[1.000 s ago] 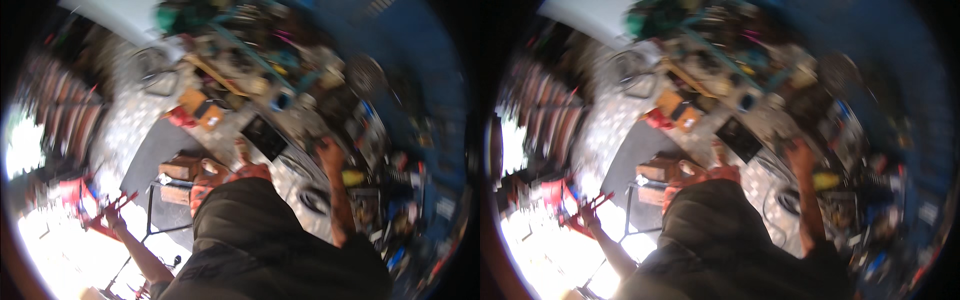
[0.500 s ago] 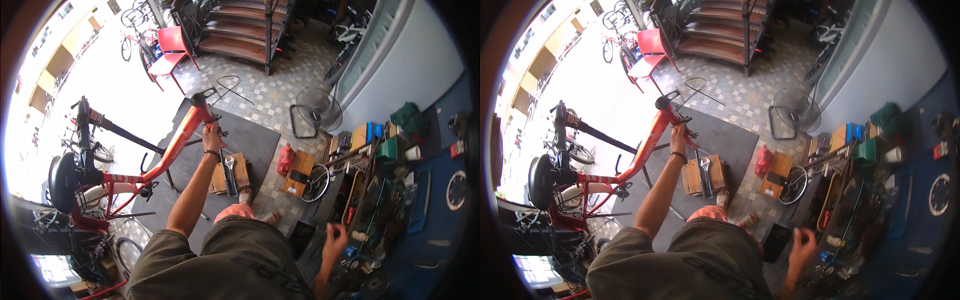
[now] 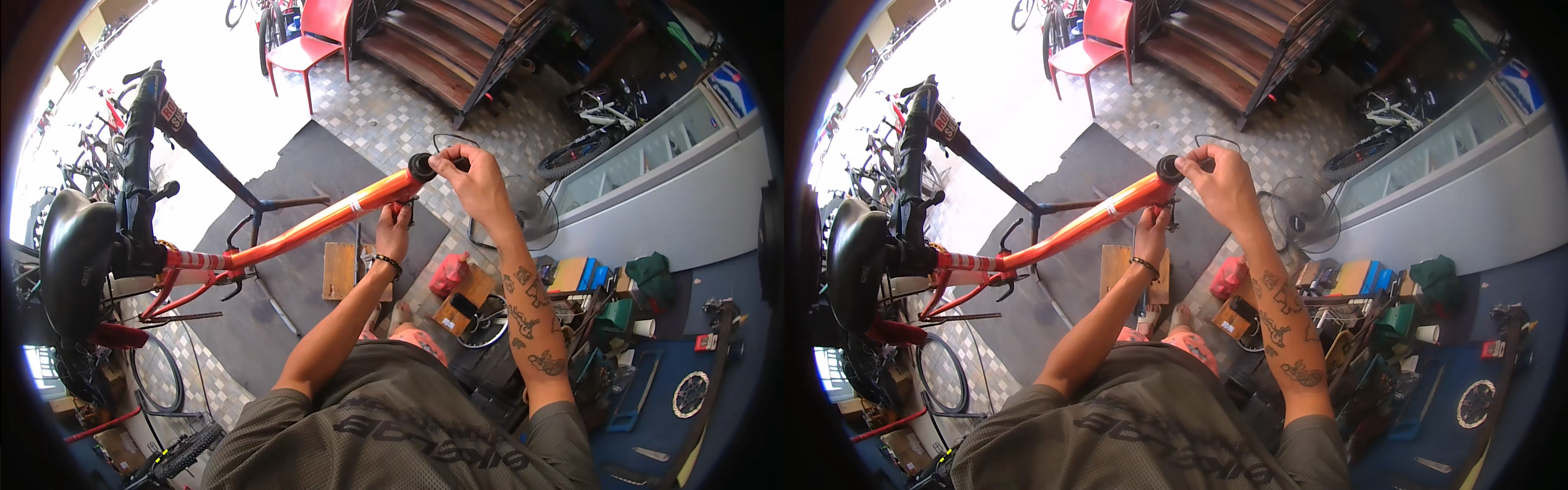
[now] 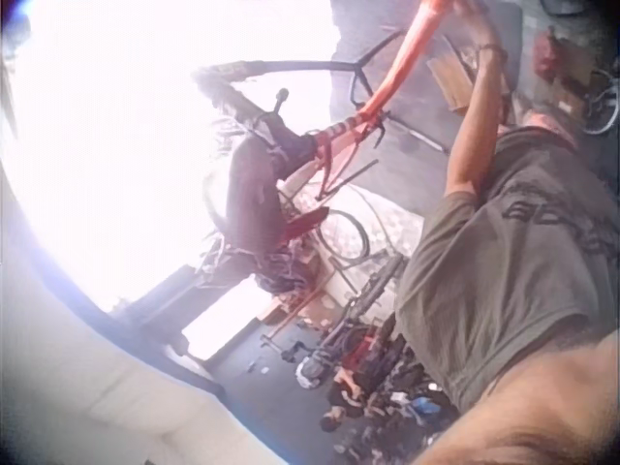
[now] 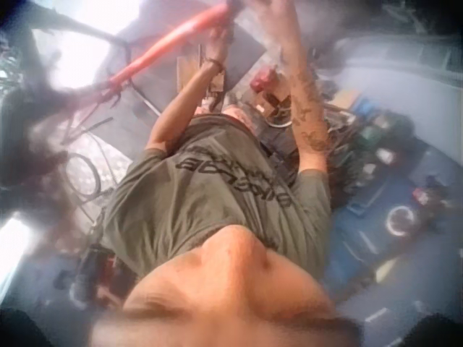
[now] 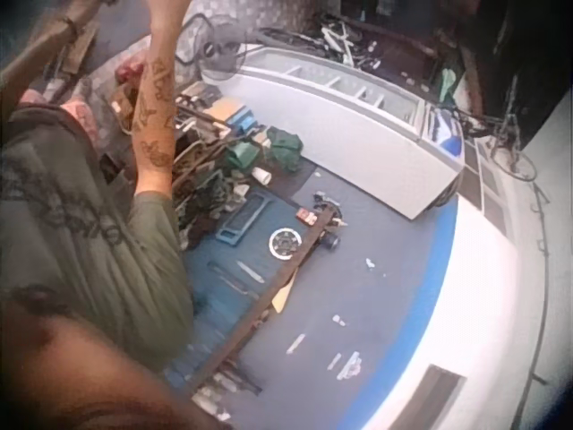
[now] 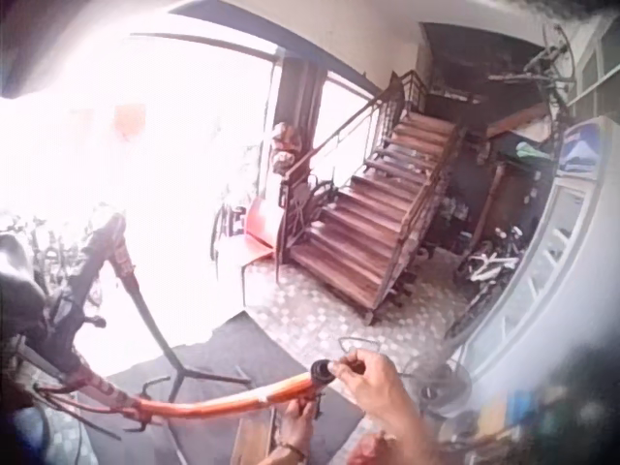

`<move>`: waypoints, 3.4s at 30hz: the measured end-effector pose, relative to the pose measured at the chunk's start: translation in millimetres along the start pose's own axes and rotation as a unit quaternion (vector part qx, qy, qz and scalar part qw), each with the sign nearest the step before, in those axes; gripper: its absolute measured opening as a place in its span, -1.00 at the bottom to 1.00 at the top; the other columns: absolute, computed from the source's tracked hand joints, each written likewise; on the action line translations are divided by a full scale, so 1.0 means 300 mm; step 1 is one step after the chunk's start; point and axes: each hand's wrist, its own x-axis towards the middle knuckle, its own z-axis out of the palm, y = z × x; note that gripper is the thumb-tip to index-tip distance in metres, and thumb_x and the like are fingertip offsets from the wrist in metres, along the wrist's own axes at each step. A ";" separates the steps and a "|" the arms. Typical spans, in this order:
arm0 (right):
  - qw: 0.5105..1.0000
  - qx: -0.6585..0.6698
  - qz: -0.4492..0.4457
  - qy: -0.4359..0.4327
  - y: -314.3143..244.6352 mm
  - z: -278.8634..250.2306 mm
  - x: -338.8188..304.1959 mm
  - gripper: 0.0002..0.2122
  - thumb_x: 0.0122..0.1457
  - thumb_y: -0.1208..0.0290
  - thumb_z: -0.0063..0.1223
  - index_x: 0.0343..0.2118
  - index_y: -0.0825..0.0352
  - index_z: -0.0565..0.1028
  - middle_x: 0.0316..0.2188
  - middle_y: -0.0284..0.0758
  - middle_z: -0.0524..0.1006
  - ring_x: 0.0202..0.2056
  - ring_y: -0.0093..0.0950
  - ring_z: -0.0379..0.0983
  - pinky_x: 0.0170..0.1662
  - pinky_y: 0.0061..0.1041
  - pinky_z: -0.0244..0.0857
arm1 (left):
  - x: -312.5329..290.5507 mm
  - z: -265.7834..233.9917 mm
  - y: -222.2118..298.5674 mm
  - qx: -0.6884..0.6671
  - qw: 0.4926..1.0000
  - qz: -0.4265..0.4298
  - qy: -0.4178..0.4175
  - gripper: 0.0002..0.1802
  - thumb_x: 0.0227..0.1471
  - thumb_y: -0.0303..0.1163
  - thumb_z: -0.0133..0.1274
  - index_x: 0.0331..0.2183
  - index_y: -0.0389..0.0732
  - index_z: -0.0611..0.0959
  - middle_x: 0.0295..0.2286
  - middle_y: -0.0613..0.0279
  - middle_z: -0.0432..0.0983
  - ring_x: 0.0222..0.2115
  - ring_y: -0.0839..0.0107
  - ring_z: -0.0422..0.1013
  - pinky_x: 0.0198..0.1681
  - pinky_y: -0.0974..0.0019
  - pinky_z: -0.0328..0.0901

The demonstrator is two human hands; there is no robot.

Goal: The person uses a pipe wrench and a metal bar to loosen and remove a headset cup from the bicycle frame's head tube. They then insert a new headset cup into the head tube and use the wrench to tighten it in place.

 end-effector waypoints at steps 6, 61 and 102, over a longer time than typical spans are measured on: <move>0.995 -0.089 0.006 -0.039 0.000 -0.028 0.055 -0.74 0.17 0.25 0.34 -0.32 0.40 0.66 -0.52 -0.27 0.63 -0.47 -0.51 0.52 -0.33 -0.44 0.35 | -0.018 -0.001 0.045 0.016 0.999 -0.045 -0.013 -0.71 0.34 -0.23 0.06 -0.16 -0.29 0.56 -0.41 0.33 0.47 -0.35 0.50 0.34 -0.22 0.31 0.30; 0.830 -0.320 -0.327 -0.318 -0.215 -0.097 0.156 -0.70 0.06 0.62 0.30 -0.09 0.38 0.59 -0.14 -0.19 0.55 -0.11 -0.15 0.57 0.00 -0.25 0.47 | -0.023 0.005 0.038 -0.098 0.991 -0.092 0.012 -0.55 0.43 -0.13 -0.08 0.09 -0.26 0.60 -0.22 0.28 0.58 -0.18 0.47 0.44 -0.02 0.30 0.32; 0.829 -0.343 -0.307 -0.317 -0.234 -0.090 0.175 -0.71 0.05 0.54 0.39 -0.16 0.41 0.57 -0.28 -0.19 0.56 -0.29 -0.29 0.62 -0.19 -0.35 0.50 | -0.005 0.003 0.008 -0.155 0.984 -0.091 -0.014 -0.55 0.47 -0.20 -0.10 0.21 -0.23 0.54 -0.19 0.47 0.50 -0.20 0.64 0.33 -0.05 0.45 0.26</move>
